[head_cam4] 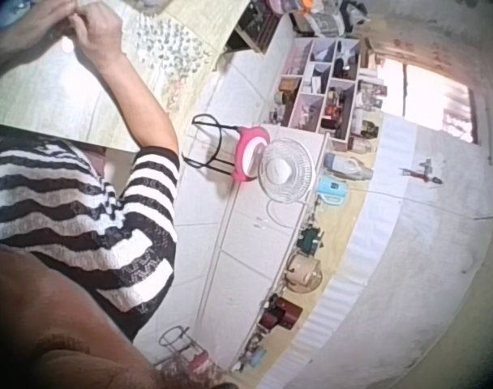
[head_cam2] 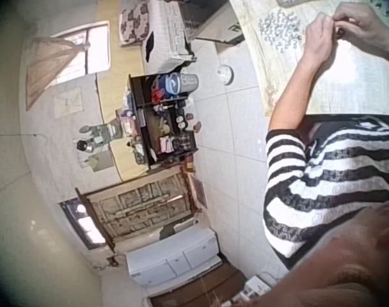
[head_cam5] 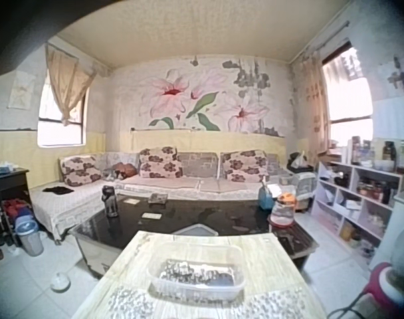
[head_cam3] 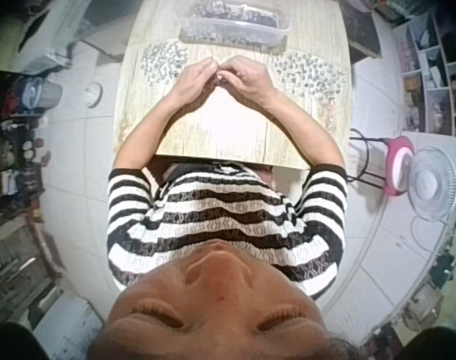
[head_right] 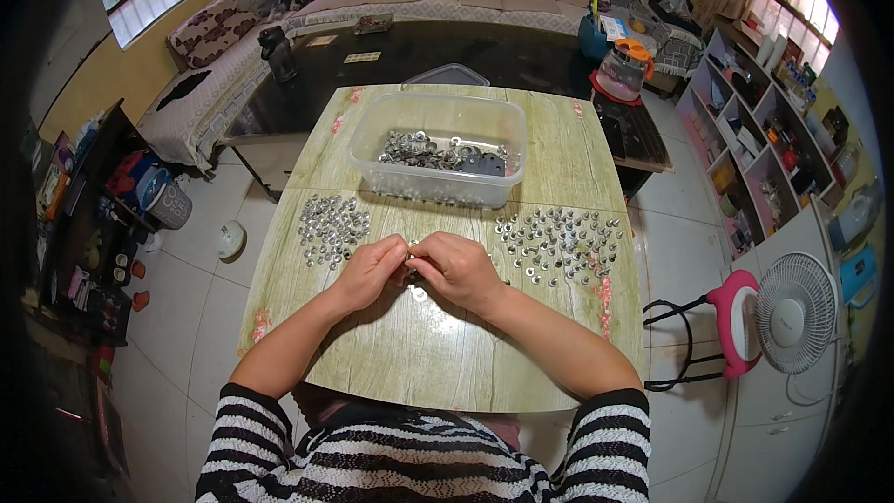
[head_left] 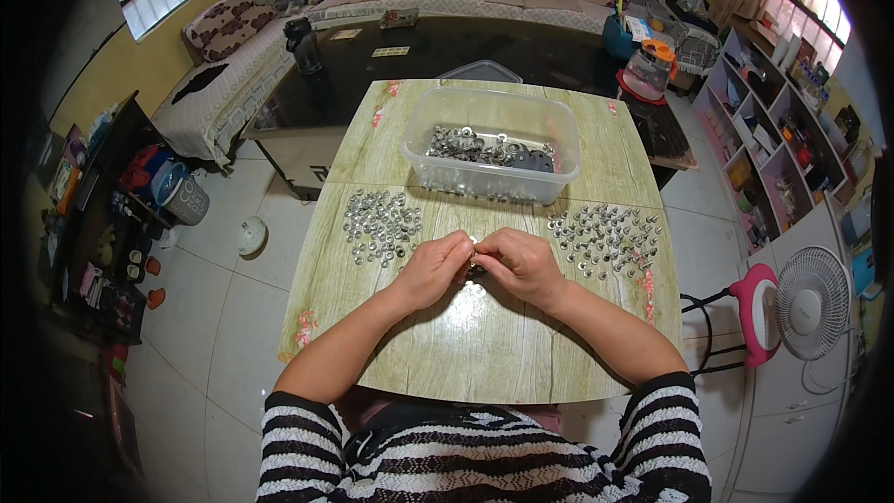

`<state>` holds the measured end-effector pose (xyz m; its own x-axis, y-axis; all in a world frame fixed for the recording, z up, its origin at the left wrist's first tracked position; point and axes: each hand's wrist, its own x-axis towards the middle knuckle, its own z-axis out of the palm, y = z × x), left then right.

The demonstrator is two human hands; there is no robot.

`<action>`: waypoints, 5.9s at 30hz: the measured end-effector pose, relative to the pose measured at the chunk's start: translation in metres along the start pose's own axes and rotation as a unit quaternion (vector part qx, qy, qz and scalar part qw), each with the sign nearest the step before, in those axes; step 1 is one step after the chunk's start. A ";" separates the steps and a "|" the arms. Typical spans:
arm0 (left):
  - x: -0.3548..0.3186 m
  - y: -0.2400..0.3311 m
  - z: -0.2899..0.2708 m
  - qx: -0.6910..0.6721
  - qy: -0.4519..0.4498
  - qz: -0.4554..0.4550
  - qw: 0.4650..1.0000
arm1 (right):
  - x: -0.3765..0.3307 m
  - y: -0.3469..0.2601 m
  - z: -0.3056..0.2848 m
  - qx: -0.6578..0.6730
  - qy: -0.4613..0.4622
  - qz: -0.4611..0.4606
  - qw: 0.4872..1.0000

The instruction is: The person assembles hardware by picking bolts and washers from the table and threading them together by hand.

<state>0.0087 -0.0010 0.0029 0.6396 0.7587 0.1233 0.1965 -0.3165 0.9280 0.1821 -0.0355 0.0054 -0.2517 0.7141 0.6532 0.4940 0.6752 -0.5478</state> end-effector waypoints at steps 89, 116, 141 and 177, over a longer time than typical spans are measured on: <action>0.000 -0.001 -0.001 -0.090 -0.002 -0.029 0.995 | -0.001 0.002 0.001 0.016 0.010 -0.016 1.000; -0.001 0.002 -0.001 -0.077 -0.023 -0.029 0.996 | -0.001 0.002 0.001 0.011 0.011 -0.014 1.000; -0.001 -0.001 0.000 -0.117 -0.006 -0.040 0.992 | -0.001 0.002 0.001 0.016 0.016 -0.018 1.000; -0.001 -0.006 -0.002 -0.126 -0.045 -0.062 0.989 | -0.002 0.002 0.002 0.025 0.016 -0.015 0.999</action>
<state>0.0052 0.0013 -0.0020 0.6886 0.7249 -0.0177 0.0926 -0.0636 0.9937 0.1816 -0.0350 0.0020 -0.2379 0.6877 0.6859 0.4436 0.7051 -0.5532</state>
